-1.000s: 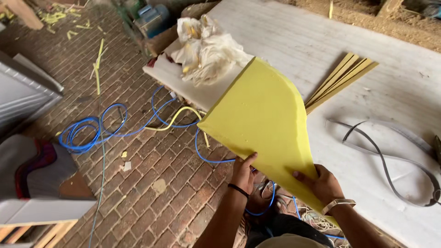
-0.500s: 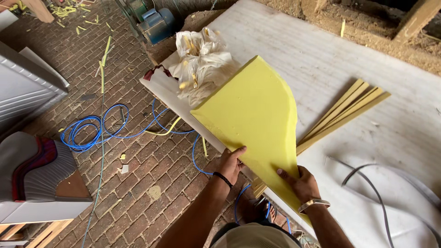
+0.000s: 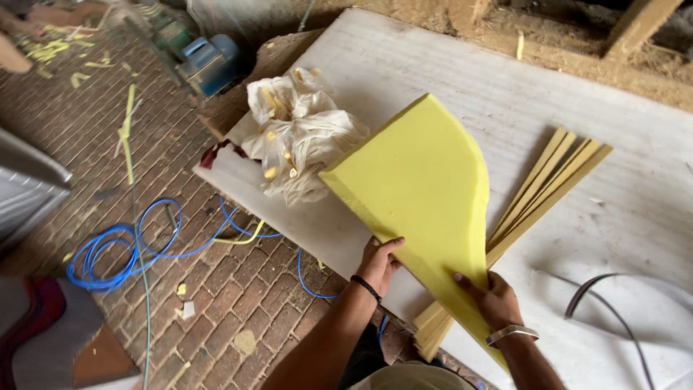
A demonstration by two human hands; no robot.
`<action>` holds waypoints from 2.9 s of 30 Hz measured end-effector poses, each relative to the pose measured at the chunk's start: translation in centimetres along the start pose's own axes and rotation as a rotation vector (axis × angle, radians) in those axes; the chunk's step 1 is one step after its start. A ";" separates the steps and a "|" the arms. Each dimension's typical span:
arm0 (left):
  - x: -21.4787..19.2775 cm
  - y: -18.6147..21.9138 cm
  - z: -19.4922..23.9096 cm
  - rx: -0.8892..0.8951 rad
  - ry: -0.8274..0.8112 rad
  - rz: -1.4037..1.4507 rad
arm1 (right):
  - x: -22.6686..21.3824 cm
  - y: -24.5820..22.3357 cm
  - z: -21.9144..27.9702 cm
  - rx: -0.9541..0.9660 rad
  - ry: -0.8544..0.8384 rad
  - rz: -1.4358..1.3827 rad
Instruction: The person places a yellow foam piece on a table, then walks to a sofa frame and drapes a light-colored fabric over the armrest. They use a pneumatic staple gun to attach the fabric to the wooden frame, working along the armrest and side.
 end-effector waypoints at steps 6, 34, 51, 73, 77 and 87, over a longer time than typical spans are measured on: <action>1.6 3.3 -2.1 -0.003 -0.350 0.047 | 4.3 -1.7 0.0 0.090 0.233 -0.303; -5.6 2.6 -10.7 -0.170 -0.477 -0.564 | 3.3 5.7 0.5 0.227 0.607 0.565; -6.7 2.4 -10.7 -0.086 -0.435 -0.527 | 0.4 9.7 -0.1 0.075 0.611 0.328; -14.9 -11.5 1.7 0.153 0.249 -0.320 | -4.2 13.0 -7.4 -0.029 0.003 -0.238; -16.8 -14.9 6.9 0.087 0.255 -0.327 | -4.6 13.8 -8.5 -0.081 -0.043 -0.256; -23.3 -18.2 16.2 0.063 0.442 -0.196 | -2.5 13.0 -11.5 -0.065 -0.126 -0.422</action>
Point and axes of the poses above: each hand's wrist, its own z-axis away from the middle knuckle, its own x-axis out of the palm, y = z × x, the point moved 7 cm from there along -z, towards the middle knuckle, and after that the axes turned 10 degrees about -z, right-handed, at the moved point
